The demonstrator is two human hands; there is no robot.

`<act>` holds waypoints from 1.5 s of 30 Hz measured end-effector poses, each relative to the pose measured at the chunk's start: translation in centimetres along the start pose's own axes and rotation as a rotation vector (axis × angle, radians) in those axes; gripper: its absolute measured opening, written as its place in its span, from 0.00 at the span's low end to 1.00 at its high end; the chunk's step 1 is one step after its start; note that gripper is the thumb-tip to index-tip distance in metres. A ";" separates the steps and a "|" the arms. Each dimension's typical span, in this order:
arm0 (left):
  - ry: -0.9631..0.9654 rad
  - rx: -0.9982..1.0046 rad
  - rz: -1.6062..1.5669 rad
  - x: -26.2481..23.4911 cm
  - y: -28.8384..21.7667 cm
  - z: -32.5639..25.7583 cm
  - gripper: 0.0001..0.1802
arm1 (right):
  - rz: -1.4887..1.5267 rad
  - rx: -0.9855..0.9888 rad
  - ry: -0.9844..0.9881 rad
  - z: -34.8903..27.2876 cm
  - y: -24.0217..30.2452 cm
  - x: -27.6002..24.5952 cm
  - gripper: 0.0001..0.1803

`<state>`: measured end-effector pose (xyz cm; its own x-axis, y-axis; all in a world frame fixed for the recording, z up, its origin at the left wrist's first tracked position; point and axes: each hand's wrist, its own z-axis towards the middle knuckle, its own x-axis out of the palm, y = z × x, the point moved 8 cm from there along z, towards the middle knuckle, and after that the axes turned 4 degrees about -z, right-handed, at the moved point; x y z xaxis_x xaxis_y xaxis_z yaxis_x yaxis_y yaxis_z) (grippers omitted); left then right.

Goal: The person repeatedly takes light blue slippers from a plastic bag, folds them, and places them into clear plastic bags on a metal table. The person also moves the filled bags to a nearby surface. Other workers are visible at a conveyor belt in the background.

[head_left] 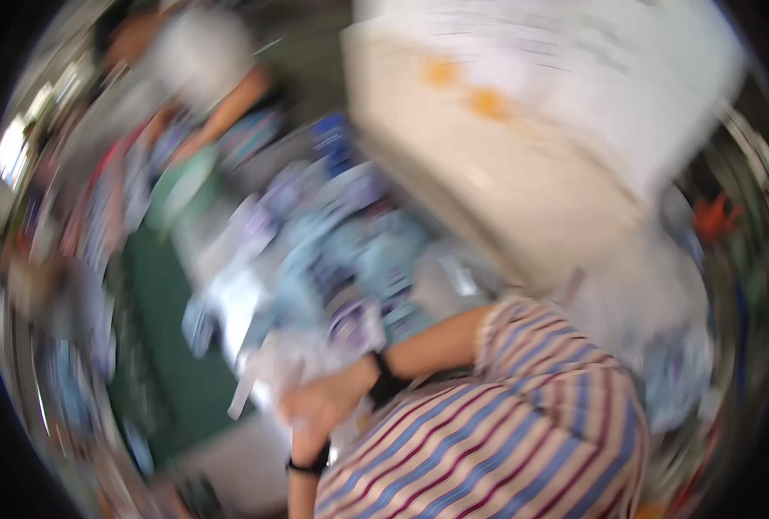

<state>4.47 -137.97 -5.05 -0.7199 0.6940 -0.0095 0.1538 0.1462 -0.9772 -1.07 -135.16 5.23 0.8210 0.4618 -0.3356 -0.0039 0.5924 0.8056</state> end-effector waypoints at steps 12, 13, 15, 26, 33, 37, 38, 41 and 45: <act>0.821 0.293 0.417 30.5 -9.5 7.1 0.50 | -1.073 0.159 -1.042 -19.7 19.3 -12.8 0.41; 0.898 0.340 0.433 32.5 -9.9 6.4 0.50 | -1.041 0.163 -1.133 -21.3 19.4 -12.6 0.37; 1.020 0.405 0.463 35.4 -10.2 5.0 0.49 | -0.910 0.153 -1.272 -23.5 18.0 -12.4 0.29; 1.548 0.743 0.500 48.1 -11.8 -8.4 0.46 | -0.128 -0.005 -1.514 -31.0 23.1 -4.3 0.19; 1.634 0.930 0.559 54.6 -12.1 -14.5 0.44 | -0.757 0.476 -1.617 -38.9 31.6 0.6 0.32; 1.613 0.995 0.625 57.6 -11.6 -15.3 0.43 | -1.234 0.695 -1.773 -46.8 37.8 5.0 0.48; 1.618 1.019 0.637 58.5 -11.5 -15.9 0.42 | -1.125 0.591 -1.824 -48.6 37.4 5.6 0.54; 1.621 1.082 0.669 60.6 -11.1 -16.8 0.42 | 0.176 0.324 -1.825 -50.1 31.0 8.4 0.50; 1.666 1.251 0.648 63.1 -10.5 -18.5 0.41 | 0.300 -0.080 -1.595 -50.6 32.2 9.9 0.48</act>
<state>-30.03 -82.70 8.50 0.4258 0.3492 -0.8347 -0.8273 -0.2232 -0.5154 -21.96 -78.07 3.15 0.5110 -0.5245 0.6810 -0.2507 0.6669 0.7017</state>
